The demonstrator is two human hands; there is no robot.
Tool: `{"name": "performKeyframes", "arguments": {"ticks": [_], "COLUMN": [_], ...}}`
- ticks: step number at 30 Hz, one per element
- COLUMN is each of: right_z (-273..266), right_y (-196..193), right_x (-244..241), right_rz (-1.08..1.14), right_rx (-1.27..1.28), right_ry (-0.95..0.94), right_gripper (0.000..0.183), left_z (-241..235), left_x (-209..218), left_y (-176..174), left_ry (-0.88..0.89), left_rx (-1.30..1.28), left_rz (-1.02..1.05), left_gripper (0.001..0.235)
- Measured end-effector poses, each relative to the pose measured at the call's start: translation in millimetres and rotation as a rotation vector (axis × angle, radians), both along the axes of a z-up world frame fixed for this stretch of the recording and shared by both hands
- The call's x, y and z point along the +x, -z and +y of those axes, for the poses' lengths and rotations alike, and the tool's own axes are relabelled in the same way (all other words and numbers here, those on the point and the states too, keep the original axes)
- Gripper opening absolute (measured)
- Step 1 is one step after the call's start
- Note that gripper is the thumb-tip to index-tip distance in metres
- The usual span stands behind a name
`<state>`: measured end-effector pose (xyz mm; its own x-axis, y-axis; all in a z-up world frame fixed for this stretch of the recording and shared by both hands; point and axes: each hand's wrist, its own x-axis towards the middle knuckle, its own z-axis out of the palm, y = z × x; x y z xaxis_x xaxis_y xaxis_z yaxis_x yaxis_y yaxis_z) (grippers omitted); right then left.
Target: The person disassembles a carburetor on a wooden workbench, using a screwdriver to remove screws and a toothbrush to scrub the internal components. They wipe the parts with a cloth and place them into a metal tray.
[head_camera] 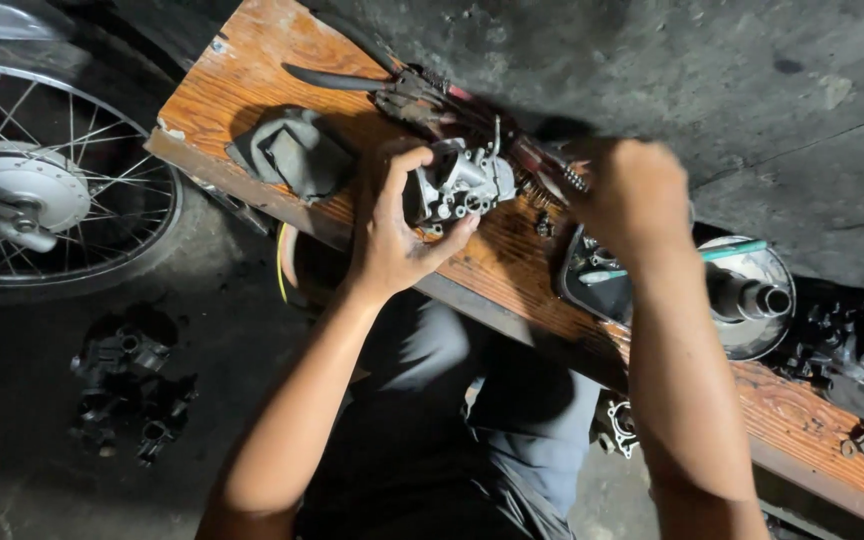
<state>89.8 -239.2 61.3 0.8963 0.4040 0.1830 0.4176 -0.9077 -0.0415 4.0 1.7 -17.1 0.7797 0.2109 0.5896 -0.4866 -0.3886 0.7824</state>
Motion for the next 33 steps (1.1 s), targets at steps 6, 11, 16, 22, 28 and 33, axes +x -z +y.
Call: {"name": "performKeyframes", "arguments": {"ticks": [6, 11, 16, 22, 28, 33], "right_z": [5, 12, 9, 7, 0, -7], "right_y": [18, 3, 13, 6, -23, -52], "right_x": [24, 19, 20, 10, -10, -33], "right_rz": [0.016, 0.076, 0.087, 0.067, 0.107, 0.039], "right_rx": [-0.327, -0.263, -0.222, -0.148, 0.212, 0.855], "right_ry": [0.041, -0.005, 0.005, 0.012, -0.038, -0.342], "right_gripper": [0.041, 0.035, 0.048, 0.056, 0.037, 0.026], "left_z": [5, 3, 3, -2, -3, -4], "left_x": [-1, 1, 1, 4, -2, -9], "left_y": [-19, -9, -8, -8, -4, -15], "left_ry": [0.008, 0.007, 0.028, 0.054, 0.059, 0.081], "left_rx": [0.04, 0.01, 0.003, -0.013, -0.048, -0.02], "left_rz": [-0.079, -0.108, -0.125, -0.162, -0.109, -0.065], "left_gripper": [0.062, 0.063, 0.061, 0.056, 0.06, 0.061]}}
